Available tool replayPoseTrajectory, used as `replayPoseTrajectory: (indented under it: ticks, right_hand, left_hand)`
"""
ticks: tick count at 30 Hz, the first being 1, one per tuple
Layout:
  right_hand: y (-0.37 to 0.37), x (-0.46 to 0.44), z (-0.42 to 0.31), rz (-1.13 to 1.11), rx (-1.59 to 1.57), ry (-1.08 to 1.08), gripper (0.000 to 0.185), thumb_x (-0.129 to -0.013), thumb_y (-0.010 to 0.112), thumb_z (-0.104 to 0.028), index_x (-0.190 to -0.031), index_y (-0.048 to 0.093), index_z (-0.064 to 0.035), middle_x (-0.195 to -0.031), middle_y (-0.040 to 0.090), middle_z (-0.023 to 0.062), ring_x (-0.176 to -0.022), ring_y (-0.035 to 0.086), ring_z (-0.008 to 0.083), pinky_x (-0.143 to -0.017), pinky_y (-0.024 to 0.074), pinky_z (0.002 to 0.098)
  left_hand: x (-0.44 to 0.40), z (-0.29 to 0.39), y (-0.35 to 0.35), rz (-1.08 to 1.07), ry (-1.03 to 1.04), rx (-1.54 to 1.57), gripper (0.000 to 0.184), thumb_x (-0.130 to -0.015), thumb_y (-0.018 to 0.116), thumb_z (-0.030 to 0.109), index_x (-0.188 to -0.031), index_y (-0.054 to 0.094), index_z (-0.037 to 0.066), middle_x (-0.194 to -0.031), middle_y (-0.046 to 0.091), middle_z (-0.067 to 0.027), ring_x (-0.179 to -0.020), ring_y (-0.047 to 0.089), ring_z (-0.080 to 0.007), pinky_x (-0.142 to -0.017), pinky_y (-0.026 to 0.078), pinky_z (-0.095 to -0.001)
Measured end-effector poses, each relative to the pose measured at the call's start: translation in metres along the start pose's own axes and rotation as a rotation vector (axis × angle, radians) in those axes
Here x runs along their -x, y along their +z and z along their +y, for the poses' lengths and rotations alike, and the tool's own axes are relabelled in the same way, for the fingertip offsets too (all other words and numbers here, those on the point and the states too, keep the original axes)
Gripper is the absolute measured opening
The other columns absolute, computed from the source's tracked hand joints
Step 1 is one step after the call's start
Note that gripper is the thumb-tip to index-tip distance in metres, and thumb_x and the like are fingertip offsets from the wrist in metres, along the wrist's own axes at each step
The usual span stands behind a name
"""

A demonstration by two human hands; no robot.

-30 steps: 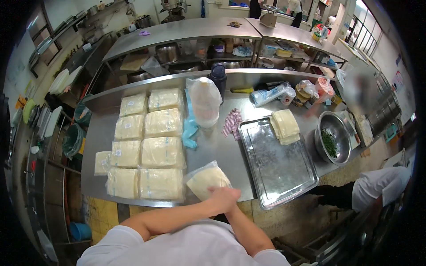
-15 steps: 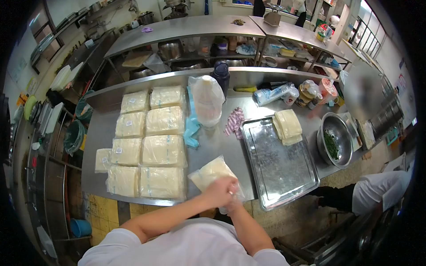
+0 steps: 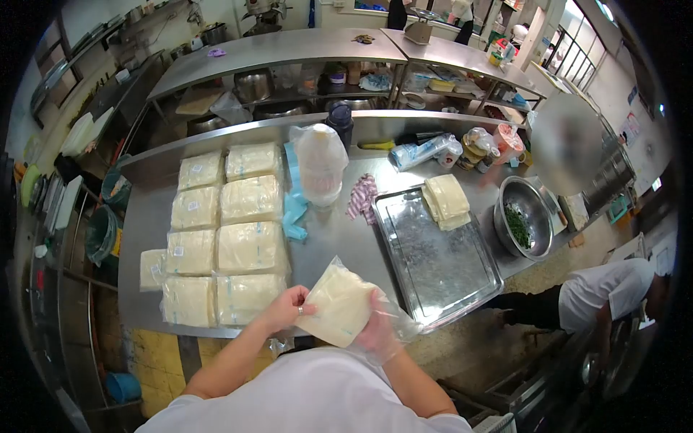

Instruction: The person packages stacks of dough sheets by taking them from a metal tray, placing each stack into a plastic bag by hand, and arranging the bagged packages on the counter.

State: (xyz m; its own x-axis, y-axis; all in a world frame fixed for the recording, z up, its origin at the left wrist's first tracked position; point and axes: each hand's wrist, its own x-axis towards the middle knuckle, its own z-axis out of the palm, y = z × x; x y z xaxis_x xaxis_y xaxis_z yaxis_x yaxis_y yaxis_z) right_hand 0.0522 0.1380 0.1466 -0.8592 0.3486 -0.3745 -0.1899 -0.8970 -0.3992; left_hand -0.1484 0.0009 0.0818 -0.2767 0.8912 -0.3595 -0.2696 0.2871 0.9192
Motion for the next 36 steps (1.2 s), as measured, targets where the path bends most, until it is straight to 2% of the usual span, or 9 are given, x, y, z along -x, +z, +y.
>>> replayPoseTrajectory:
  ticks: [5,11,17,23,25,27,30,33,36]
  right_hand:
    - [-0.005,-0.004,0.008,-0.049,0.016,0.159,0.086,-0.099,0.046,-0.071,-0.156,0.037,-0.0079,-0.153,0.050,0.0144,-0.140,0.051,0.0320,-0.116,0.0423,0.0521]
    - [0.010,0.002,0.014,-0.112,0.031,0.126,0.087,-0.098,0.045,-0.073,-0.156,0.038,-0.0087,-0.153,0.051,0.0142,-0.140,0.050,0.0327,-0.117,0.0401,0.0530]
    - [0.020,0.007,-0.006,-0.019,-0.150,0.036,0.087,-0.098,0.042,-0.074,-0.153,0.042,-0.0071,-0.152,0.051,0.0162,-0.138,0.052,0.0349,-0.117,0.0389,0.0558]
    - [0.039,0.005,-0.040,0.077,0.178,-0.190,0.066,-0.108,0.039,-0.056,-0.150,0.046,-0.0053,-0.146,0.056,0.0141,-0.133,0.057,0.0336,-0.112,0.0465,0.0503]
    - [0.042,-0.010,-0.044,0.268,0.933,-0.080,0.062,-0.109,0.041,-0.050,-0.152,0.044,-0.0048,-0.149,0.053,0.0164,-0.136,0.054,0.0348,-0.115,0.0431,0.0503]
    - [0.036,-0.051,-0.030,0.033,1.745,-0.524,0.078,-0.104,0.043,-0.056,-0.163,0.028,-0.0077,-0.159,0.043,0.0226,-0.152,0.035,0.0350,-0.124,0.0272,0.0478]
    - [-0.024,-0.102,0.033,0.023,2.484,-0.234,0.087,-0.097,0.061,-0.048,-0.164,0.023,-0.0080,-0.168,0.024,0.0230,-0.157,0.019,0.0398,-0.127,0.0155,0.0532]
    - [-0.051,-0.093,0.061,0.010,2.561,-0.274,0.099,-0.086,0.072,-0.039,-0.164,0.021,-0.0065,-0.170,0.011,0.0258,-0.158,0.010,0.0447,-0.127,0.0083,0.0581]
    - [-0.078,-0.083,0.060,-0.056,2.434,-0.318,0.104,-0.077,0.078,-0.031,-0.163,0.024,-0.0052,-0.168,0.016,0.0296,-0.156,0.015,0.0471,-0.127,0.0117,0.0563]
  left_hand:
    - [-0.011,0.085,0.018,-0.007,-0.145,-0.058,0.022,-0.096,0.076,0.022,-0.101,0.071,0.002,-0.092,0.071,-0.0020,-0.080,0.060,-0.0084,-0.072,0.049,-0.0271]
    - [-0.032,0.057,0.010,0.216,0.049,-0.048,0.032,-0.103,0.066,0.032,-0.094,0.070,0.002,-0.082,0.066,0.0005,-0.076,0.054,-0.0086,-0.070,0.049,-0.0313]
    - [0.019,0.013,0.015,0.142,0.086,-0.288,0.043,-0.107,0.057,0.037,-0.089,0.063,-0.002,-0.071,0.059,-0.0060,-0.069,0.050,-0.0146,-0.065,0.046,-0.0364]
    - [0.040,0.003,0.002,0.332,0.146,-0.340,0.043,-0.108,0.056,0.035,-0.085,0.061,-0.002,-0.065,0.055,-0.0075,-0.065,0.047,-0.0155,-0.062,0.045,-0.0372]
    - [0.046,0.010,0.001,0.357,0.169,-0.264,0.040,-0.109,0.055,0.030,-0.084,0.061,0.000,-0.067,0.052,-0.0018,-0.067,0.045,-0.0113,-0.061,0.043,-0.0332]
    - [0.047,0.015,0.002,0.372,0.180,-0.226,0.035,-0.107,0.057,0.026,-0.084,0.062,0.000,-0.067,0.052,-0.0002,-0.067,0.047,-0.0105,-0.062,0.043,-0.0316]
    - [0.041,0.016,0.012,0.347,0.194,-0.309,0.024,-0.101,0.066,0.022,-0.092,0.063,0.000,-0.073,0.059,-0.0057,-0.069,0.054,-0.0157,-0.066,0.048,-0.0338]
    - [0.033,0.008,0.027,0.279,0.317,-0.667,0.033,-0.085,0.077,0.019,-0.110,0.062,0.003,-0.101,0.066,-0.0181,-0.088,0.066,-0.0311,-0.080,0.055,-0.0415]
    - [0.021,-0.003,0.044,0.320,0.520,-1.003,0.040,-0.080,0.078,0.019,-0.114,0.062,0.005,-0.104,0.063,-0.0167,-0.099,0.065,-0.0341,-0.086,0.054,-0.0442]
